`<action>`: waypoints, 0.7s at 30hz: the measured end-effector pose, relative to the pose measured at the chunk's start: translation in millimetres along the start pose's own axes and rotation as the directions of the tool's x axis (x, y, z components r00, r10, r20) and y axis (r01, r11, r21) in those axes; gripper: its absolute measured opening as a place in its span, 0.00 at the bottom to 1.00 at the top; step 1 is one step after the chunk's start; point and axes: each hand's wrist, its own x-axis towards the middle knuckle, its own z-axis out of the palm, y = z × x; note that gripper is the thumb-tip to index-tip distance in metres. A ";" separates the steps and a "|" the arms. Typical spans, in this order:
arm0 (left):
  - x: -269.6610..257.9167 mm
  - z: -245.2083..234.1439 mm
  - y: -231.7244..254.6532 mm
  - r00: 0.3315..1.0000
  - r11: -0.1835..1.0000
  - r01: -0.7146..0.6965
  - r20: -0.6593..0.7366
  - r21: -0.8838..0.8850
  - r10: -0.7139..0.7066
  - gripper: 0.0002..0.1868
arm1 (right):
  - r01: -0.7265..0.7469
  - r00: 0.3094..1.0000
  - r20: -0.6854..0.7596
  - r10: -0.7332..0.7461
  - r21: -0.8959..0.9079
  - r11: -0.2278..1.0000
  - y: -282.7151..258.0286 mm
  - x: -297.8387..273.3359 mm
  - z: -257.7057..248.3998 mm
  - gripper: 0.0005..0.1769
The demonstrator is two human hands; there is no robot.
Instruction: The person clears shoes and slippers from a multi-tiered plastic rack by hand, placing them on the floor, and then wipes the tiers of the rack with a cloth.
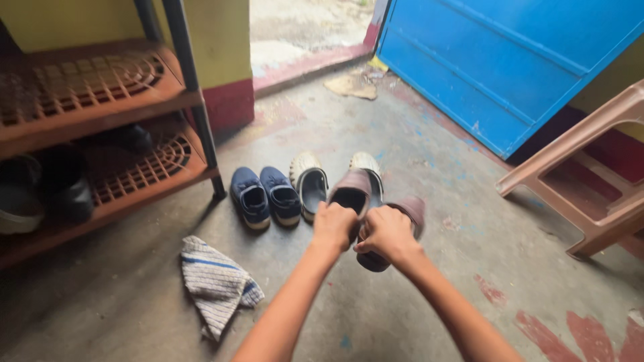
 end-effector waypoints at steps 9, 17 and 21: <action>-13.4 153.4 -31.7 0.984 0.985 -0.166 0.075 0.054 0.162 0.43 | -0.330 0.942 -0.044 0.332 0.043 0.943 77.7 -32.8 175.2 0.27; -30.9 89.7 -132.1 0.992 0.983 -0.044 0.127 0.178 0.021 0.26 | -0.327 0.919 0.212 0.332 -0.062 0.943 64.1 -29.0 227.5 0.27; -34.5 -11.0 -202.3 0.994 0.960 0.025 0.095 0.278 -0.053 0.16 | -0.264 0.948 0.168 0.272 -0.068 0.962 20.0 4.8 174.2 0.24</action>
